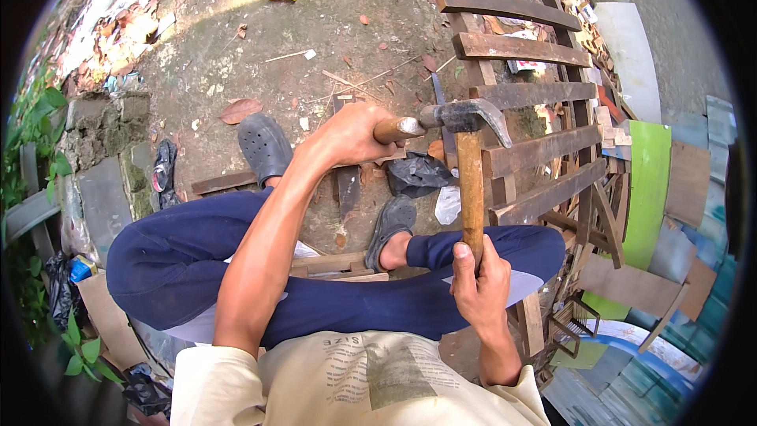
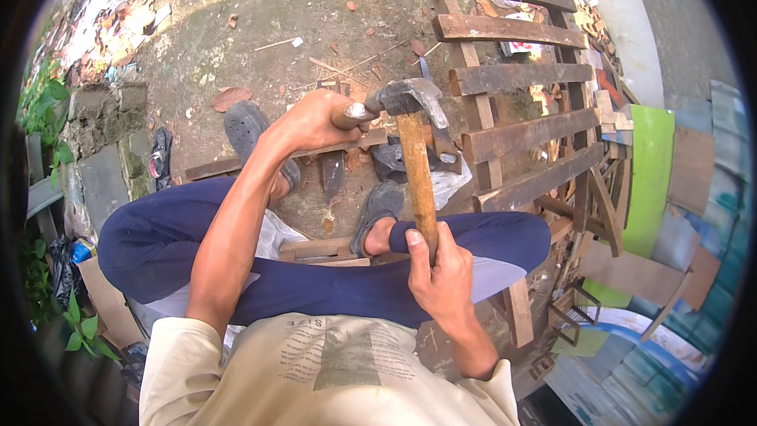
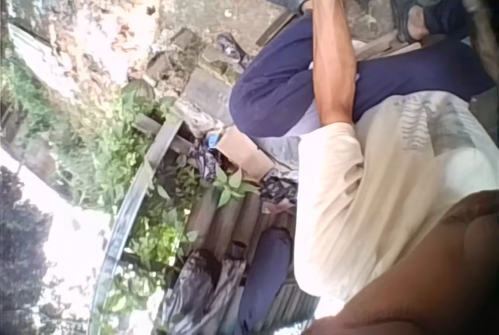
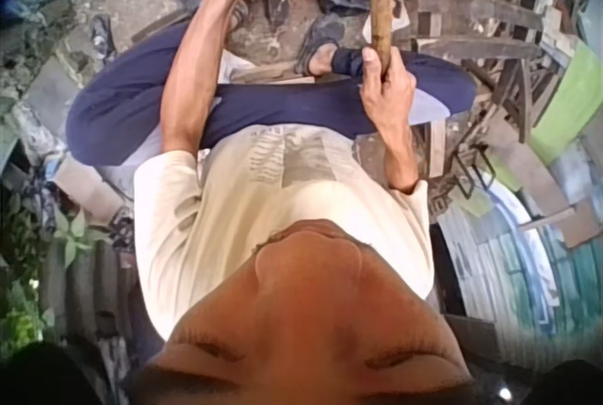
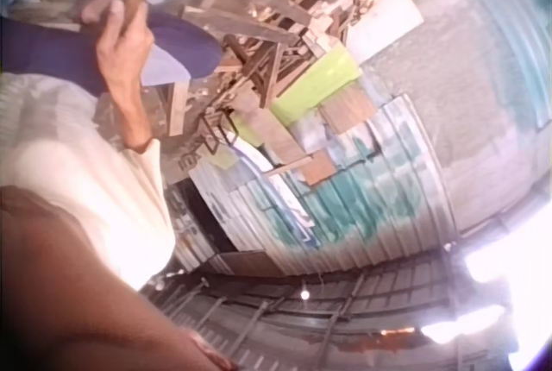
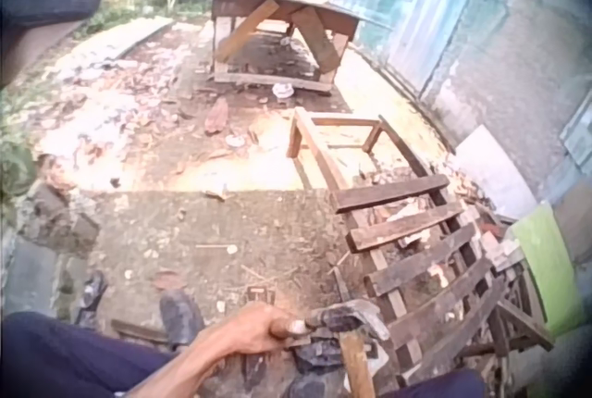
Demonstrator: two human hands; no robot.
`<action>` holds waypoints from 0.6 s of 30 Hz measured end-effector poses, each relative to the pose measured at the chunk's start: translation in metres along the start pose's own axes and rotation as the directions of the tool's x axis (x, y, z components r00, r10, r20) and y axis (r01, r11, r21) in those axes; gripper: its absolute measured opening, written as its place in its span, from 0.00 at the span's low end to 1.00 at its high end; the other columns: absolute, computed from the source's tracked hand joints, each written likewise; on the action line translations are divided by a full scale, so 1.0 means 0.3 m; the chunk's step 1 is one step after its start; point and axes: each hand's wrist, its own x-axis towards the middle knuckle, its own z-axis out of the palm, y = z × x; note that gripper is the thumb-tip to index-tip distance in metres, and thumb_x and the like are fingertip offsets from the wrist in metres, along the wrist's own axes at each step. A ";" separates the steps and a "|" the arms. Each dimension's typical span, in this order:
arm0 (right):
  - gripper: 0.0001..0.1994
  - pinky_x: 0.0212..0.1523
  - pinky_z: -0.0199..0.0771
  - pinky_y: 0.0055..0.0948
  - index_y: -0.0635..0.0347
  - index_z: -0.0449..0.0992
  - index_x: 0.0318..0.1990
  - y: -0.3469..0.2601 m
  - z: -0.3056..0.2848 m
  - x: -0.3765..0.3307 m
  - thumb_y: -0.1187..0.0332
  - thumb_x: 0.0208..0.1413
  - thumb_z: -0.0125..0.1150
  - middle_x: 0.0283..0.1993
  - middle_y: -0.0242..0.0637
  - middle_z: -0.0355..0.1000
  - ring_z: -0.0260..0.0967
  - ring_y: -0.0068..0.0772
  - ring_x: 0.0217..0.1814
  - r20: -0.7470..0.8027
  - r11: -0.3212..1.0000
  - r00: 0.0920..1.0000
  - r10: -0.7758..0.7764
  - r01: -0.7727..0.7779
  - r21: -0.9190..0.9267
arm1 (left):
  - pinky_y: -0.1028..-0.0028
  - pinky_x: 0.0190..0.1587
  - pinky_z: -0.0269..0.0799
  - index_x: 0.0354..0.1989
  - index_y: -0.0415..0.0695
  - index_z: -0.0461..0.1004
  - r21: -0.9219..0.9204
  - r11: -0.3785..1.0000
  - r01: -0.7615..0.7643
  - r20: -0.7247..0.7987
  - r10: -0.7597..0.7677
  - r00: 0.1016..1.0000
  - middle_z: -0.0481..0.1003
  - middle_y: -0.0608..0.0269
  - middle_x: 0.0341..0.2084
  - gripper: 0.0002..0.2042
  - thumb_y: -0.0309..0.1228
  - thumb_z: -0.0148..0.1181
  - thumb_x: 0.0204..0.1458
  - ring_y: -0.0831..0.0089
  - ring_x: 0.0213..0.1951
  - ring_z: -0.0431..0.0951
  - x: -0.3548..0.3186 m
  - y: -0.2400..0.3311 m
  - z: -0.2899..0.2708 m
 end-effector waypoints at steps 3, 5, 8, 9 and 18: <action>0.16 0.14 0.60 0.25 0.64 0.69 0.32 -0.005 0.000 -0.002 0.61 0.70 0.53 0.14 0.30 0.64 0.64 0.20 0.12 -0.004 1.000 1.000 -0.006 0.006 0.013 | 0.58 0.39 0.76 0.37 0.46 0.82 -0.009 0.999 -0.033 -0.026 0.033 0.999 0.81 0.49 0.31 0.13 0.32 0.71 0.41 0.48 0.36 0.82 -0.016 -0.011 0.015; 0.16 0.14 0.60 0.25 0.64 0.69 0.32 -0.001 0.001 -0.010 0.61 0.70 0.53 0.14 0.30 0.64 0.64 0.20 0.12 -0.016 1.000 1.000 -0.007 0.008 0.026 | 0.58 0.39 0.76 0.38 0.46 0.82 0.000 1.000 -0.031 -0.023 0.031 0.999 0.81 0.49 0.31 0.13 0.32 0.71 0.41 0.48 0.37 0.82 -0.023 -0.002 0.021; 0.16 0.14 0.60 0.25 0.64 0.69 0.32 0.008 -0.002 -0.022 0.62 0.70 0.53 0.14 0.30 0.64 0.64 0.21 0.13 -0.030 0.999 1.000 -0.009 0.010 0.033 | 0.58 0.39 0.76 0.38 0.46 0.82 0.020 1.000 -0.010 -0.001 0.010 1.000 0.81 0.48 0.31 0.13 0.32 0.71 0.42 0.48 0.37 0.82 -0.027 0.026 0.019; 0.16 0.15 0.60 0.25 0.64 0.69 0.32 0.008 -0.002 -0.025 0.62 0.70 0.53 0.14 0.30 0.64 0.64 0.21 0.13 -0.033 0.999 0.999 -0.012 0.013 0.033 | 0.58 0.39 0.76 0.38 0.46 0.82 0.026 1.000 -0.013 0.000 0.013 1.000 0.81 0.48 0.31 0.13 0.32 0.70 0.42 0.48 0.37 0.82 -0.029 0.031 0.017; 0.13 0.20 0.65 0.38 0.67 0.72 0.36 -0.010 0.005 -0.051 0.63 0.66 0.59 0.18 0.47 0.69 0.71 0.49 0.17 -0.028 0.997 0.999 0.039 -0.037 0.073 | 0.59 0.39 0.75 0.38 0.46 0.82 0.028 0.999 -0.035 0.011 0.035 0.999 0.81 0.48 0.31 0.13 0.32 0.71 0.43 0.50 0.36 0.82 -0.038 0.042 0.032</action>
